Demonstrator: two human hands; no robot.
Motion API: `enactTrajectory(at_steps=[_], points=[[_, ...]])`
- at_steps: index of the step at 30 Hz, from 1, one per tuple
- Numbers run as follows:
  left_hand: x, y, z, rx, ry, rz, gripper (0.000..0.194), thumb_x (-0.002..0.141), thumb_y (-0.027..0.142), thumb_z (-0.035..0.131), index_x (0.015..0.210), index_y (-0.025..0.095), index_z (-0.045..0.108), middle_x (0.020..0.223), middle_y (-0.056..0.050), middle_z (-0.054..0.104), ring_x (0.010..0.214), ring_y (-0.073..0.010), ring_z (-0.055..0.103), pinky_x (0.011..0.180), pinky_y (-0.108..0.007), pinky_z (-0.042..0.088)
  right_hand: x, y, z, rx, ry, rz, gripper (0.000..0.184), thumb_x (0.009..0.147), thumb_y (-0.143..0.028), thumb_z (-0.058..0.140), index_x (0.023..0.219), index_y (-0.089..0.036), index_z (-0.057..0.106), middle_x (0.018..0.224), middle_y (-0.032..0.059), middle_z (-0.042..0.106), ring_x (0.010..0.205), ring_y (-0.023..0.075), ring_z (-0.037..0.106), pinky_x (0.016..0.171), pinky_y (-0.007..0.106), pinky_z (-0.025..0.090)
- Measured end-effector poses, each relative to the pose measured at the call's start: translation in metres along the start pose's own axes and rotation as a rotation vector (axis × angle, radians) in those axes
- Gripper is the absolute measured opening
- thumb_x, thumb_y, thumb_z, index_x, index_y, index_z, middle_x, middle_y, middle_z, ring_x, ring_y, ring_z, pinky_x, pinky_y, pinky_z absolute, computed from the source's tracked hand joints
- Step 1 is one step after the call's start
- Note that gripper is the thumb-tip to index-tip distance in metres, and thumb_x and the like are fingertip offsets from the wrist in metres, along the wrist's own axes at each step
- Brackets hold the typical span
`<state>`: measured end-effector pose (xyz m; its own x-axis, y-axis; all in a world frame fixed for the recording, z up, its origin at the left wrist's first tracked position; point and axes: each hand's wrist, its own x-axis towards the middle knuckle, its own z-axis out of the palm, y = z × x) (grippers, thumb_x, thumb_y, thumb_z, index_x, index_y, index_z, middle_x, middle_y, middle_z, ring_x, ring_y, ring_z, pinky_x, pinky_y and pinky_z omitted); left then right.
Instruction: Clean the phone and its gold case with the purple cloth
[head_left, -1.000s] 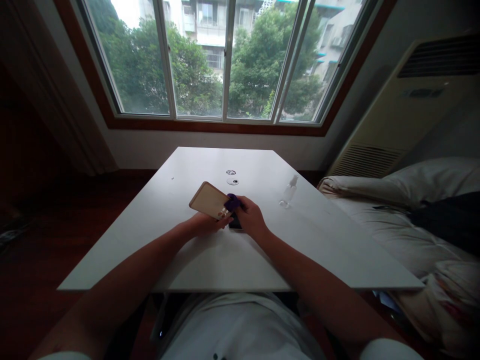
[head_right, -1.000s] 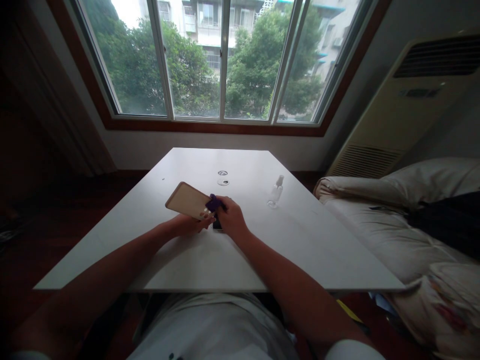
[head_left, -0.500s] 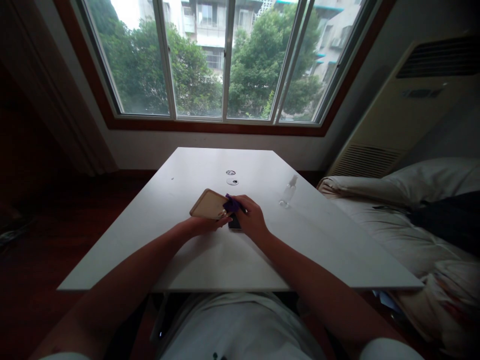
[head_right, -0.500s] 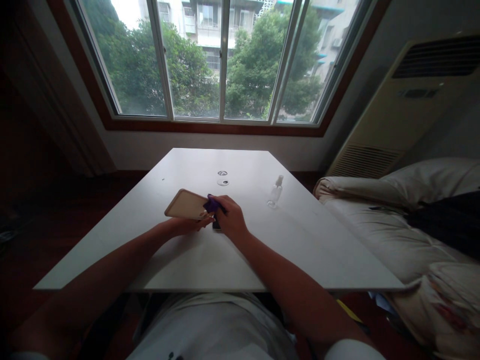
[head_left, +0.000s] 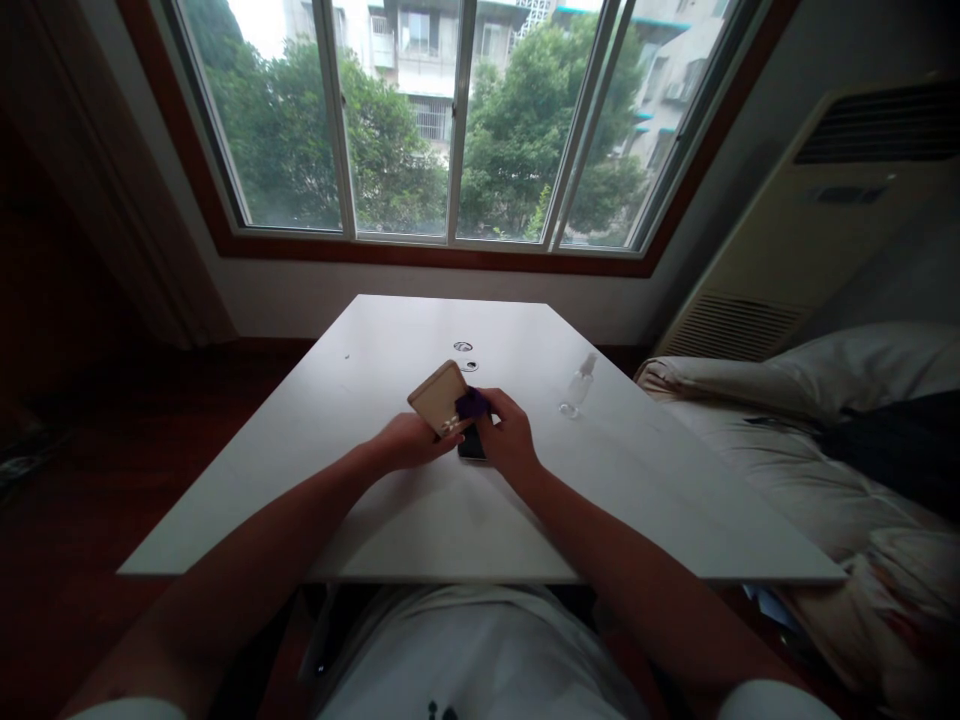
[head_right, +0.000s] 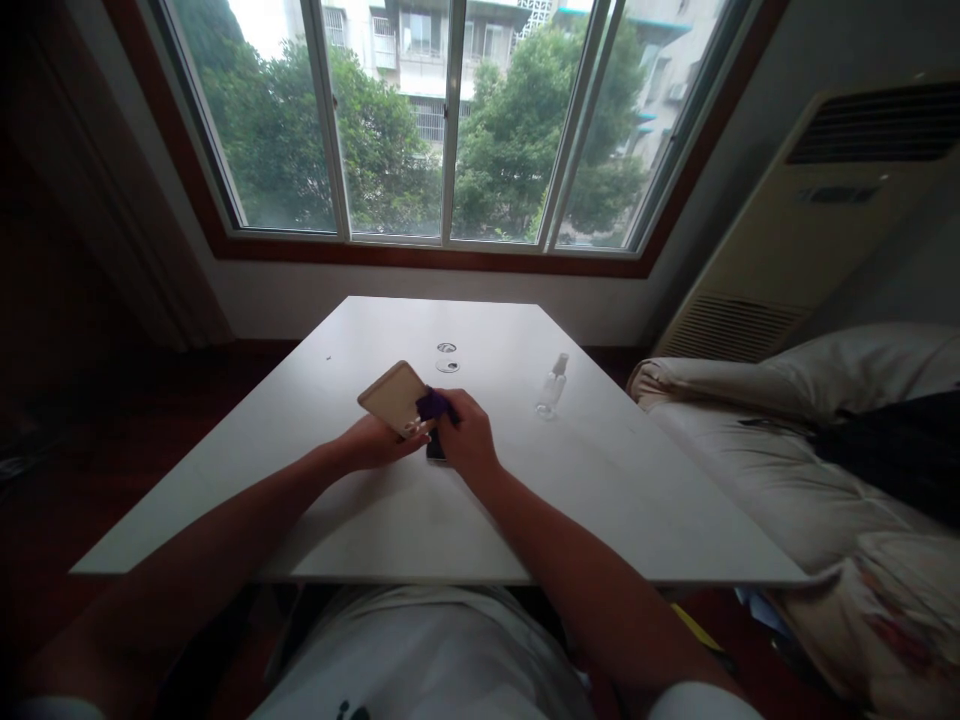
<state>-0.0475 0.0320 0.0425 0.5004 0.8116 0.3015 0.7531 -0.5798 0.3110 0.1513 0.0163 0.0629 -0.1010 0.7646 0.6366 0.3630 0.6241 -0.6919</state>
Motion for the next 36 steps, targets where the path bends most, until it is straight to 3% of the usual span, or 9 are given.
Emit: enactTrajectory(at_steps=[2, 4, 8, 11, 15, 18, 24, 31, 36], points=[[0.0, 0.004, -0.004, 0.064, -0.042, -0.086, 0.053, 0.097, 0.063, 0.041, 0.09, 0.023, 0.075, 0.077, -0.007, 0.07, 0.07, -0.0217, 0.064, 0.062, -0.028, 0.037, 0.003, 0.007, 0.0, 0.0, 0.023, 0.074, 0.027, 0.093, -0.033, 0.054, 0.109, -0.019, 0.071, 0.104, 0.0063, 0.072, 0.095, 0.022, 0.066, 0.083, 0.032, 0.052], [0.0, 0.007, -0.008, 0.105, -0.014, -0.104, 0.063, 0.1, 0.064, 0.032, 0.075, 0.022, 0.073, 0.066, -0.006, 0.066, 0.06, -0.0198, 0.06, 0.057, -0.029, 0.028, 0.006, 0.015, -0.001, -0.003, 0.036, 0.162, 0.029, 0.093, -0.037, 0.053, 0.105, -0.018, 0.071, 0.099, 0.006, 0.073, 0.087, 0.0213, 0.067, 0.076, 0.031, 0.052], [0.001, 0.01, -0.011, 0.09, 0.137, -0.09, 0.066, 0.104, 0.057, 0.026, 0.069, 0.023, 0.069, 0.065, -0.005, 0.065, 0.06, -0.0185, 0.059, 0.056, -0.03, 0.021, 0.009, 0.025, -0.001, -0.03, 0.02, 0.275, 0.028, 0.091, -0.038, 0.055, 0.103, -0.019, 0.071, 0.093, 0.004, 0.074, 0.081, 0.0201, 0.066, 0.07, 0.029, 0.05], [0.0, 0.011, -0.012, 0.081, 0.212, -0.095, 0.064, 0.105, 0.053, 0.027, 0.066, 0.021, 0.067, 0.064, -0.005, 0.065, 0.059, -0.0176, 0.056, 0.057, -0.03, 0.019, 0.008, 0.027, 0.002, -0.034, -0.068, 0.282, 0.025, 0.089, -0.035, 0.056, 0.1, -0.019, 0.071, 0.088, 0.0025, 0.073, 0.077, 0.019, 0.066, 0.069, 0.029, 0.051], [-0.003, 0.011, -0.014, 0.06, 0.282, -0.075, 0.059, 0.104, 0.051, 0.034, 0.062, 0.02, 0.062, 0.06, -0.004, 0.061, 0.055, -0.0149, 0.05, 0.057, -0.03, 0.02, 0.003, 0.03, 0.008, -0.013, -0.146, 0.296, 0.022, 0.085, -0.031, 0.06, 0.098, -0.018, 0.072, 0.089, 0.004, 0.074, 0.079, 0.0195, 0.068, 0.069, 0.03, 0.054], [-0.005, 0.013, -0.015, 0.058, 0.3, -0.034, 0.056, 0.103, 0.051, 0.037, 0.061, 0.019, 0.058, 0.059, -0.002, 0.059, 0.054, -0.0131, 0.045, 0.058, -0.029, 0.022, 0.001, 0.036, 0.013, 0.071, -0.185, 0.39, 0.019, 0.082, -0.03, 0.062, 0.092, -0.017, 0.071, 0.083, 0.0053, 0.073, 0.071, 0.02, 0.069, 0.061, 0.03, 0.056], [-0.006, 0.023, -0.018, 0.051, 0.238, -0.036, 0.05, 0.099, 0.057, 0.041, 0.069, 0.02, 0.057, 0.065, -0.002, 0.061, 0.056, -0.0143, 0.047, 0.057, -0.029, 0.024, 0.002, 0.039, 0.013, 0.198, -0.194, 0.448, 0.023, 0.079, -0.032, 0.065, 0.092, -0.014, 0.072, 0.08, 0.006, 0.073, 0.07, 0.0216, 0.07, 0.06, 0.032, 0.058], [-0.006, 0.024, -0.018, 0.069, 0.109, 0.034, 0.038, 0.103, 0.043, 0.035, 0.095, 0.024, 0.067, 0.085, -0.003, 0.072, 0.072, -0.019, 0.063, 0.061, -0.03, 0.031, 0.005, 0.028, 0.008, -0.005, -0.184, 0.352, 0.017, 0.078, -0.029, 0.064, 0.083, -0.015, 0.073, 0.078, 0.0051, 0.074, 0.072, 0.0217, 0.068, 0.062, 0.031, 0.054], [-0.006, 0.022, -0.018, 0.097, 0.062, 0.022, 0.034, 0.101, 0.039, 0.037, 0.094, 0.023, 0.067, 0.084, -0.004, 0.072, 0.073, -0.0208, 0.065, 0.061, -0.031, 0.031, 0.007, 0.021, 0.006, -0.081, -0.164, 0.316, 0.017, 0.078, -0.026, 0.063, 0.087, -0.017, 0.073, 0.083, 0.0042, 0.074, 0.074, 0.0206, 0.067, 0.069, 0.033, 0.053]])
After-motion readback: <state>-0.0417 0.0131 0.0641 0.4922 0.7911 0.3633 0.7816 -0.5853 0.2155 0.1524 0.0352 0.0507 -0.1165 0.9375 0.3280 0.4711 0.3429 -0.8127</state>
